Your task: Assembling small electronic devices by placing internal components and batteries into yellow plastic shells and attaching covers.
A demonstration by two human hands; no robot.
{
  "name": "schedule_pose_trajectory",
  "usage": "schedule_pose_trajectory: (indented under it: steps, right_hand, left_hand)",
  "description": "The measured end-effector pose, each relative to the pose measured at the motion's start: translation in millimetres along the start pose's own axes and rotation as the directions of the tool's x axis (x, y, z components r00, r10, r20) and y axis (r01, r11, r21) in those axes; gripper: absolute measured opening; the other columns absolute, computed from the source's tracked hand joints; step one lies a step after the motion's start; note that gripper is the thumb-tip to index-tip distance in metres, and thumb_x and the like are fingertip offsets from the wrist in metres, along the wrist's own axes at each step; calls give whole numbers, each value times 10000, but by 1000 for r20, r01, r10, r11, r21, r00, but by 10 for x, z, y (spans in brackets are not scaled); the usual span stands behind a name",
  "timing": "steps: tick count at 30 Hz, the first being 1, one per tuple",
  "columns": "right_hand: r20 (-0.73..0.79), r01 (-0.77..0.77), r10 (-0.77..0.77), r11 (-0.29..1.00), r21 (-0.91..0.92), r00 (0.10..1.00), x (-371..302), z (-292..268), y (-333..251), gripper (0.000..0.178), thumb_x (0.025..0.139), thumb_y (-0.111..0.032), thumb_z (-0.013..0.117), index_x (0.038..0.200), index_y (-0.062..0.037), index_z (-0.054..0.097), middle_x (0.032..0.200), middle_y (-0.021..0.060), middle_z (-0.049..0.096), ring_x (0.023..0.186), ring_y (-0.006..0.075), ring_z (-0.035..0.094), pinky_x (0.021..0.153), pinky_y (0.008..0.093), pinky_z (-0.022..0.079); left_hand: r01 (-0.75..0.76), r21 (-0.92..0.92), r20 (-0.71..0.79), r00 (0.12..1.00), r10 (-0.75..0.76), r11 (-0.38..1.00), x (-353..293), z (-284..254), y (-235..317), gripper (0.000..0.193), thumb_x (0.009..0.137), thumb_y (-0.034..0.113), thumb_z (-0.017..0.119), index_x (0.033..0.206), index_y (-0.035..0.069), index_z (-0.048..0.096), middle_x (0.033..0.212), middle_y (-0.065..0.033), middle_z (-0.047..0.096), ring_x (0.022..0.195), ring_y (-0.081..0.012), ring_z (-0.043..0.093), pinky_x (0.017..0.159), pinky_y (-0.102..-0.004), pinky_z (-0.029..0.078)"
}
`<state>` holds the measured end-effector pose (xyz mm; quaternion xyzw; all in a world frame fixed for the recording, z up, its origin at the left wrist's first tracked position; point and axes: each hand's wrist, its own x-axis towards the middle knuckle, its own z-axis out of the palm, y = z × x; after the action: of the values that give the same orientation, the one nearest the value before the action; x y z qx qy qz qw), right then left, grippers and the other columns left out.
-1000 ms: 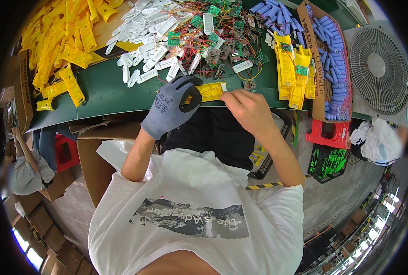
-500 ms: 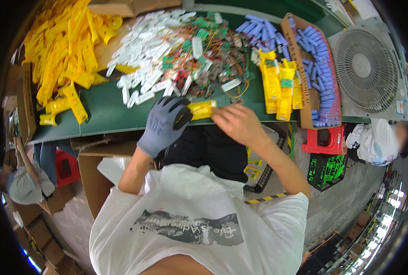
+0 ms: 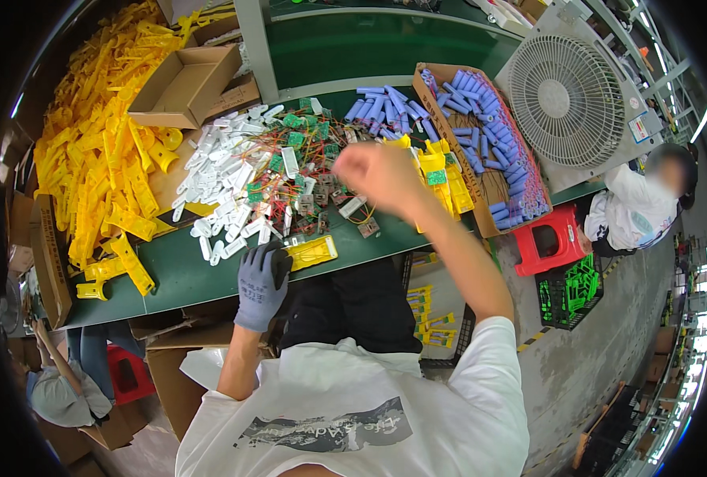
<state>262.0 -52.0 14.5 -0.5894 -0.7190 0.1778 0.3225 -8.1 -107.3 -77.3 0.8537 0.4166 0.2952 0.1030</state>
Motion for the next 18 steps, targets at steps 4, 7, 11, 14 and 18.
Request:
schedule_pose_trajectory:
  steps: [4,7,11,14,18]
  right_hand:
    - [-163,-189,146,937,-293,976,1023,-241,794,213,818,-287,649,896,-98,708,789,138,692,720,280,681,653,398,524]
    - [-142,-383,367,752,-537,919,1272,-105,1078,265,775,-280,681,927,-65,707,921,196,686,877,331,674,753,435,536]
    - [-116,-413,429,710,-571,896,1313,35,1064,318,724,-248,710,950,-26,697,1008,232,663,964,388,640,835,445,524]
    - [-197,-391,341,851,-351,919,1179,73,853,307,703,-234,740,912,-16,683,895,181,693,873,359,662,778,446,522]
    - [-194,26,11,983,183,981,469,115,57,253,762,-180,755,935,-12,681,740,59,663,639,140,601,612,270,480]
  left_hand:
    - [23,80,23,999,-24,997,29,34,62,276,795,168,654,1007,32,541,1018,-157,568,923,-338,542,846,-446,416]
    - [32,37,35,999,-33,999,29,95,72,291,782,167,660,1003,30,531,1026,-165,565,931,-345,542,852,-445,417]
    - [13,8,31,999,-14,1000,-2,137,49,316,769,167,667,1012,23,526,1039,-170,567,958,-344,547,862,-449,420]
    - [11,-11,35,999,-10,1000,-23,117,22,337,773,168,665,1038,10,530,1037,-176,566,954,-345,546,854,-452,423]
    - [31,-98,9,999,-31,995,15,54,-1,292,754,120,660,1014,37,556,1054,-166,581,959,-357,541,848,-449,417]
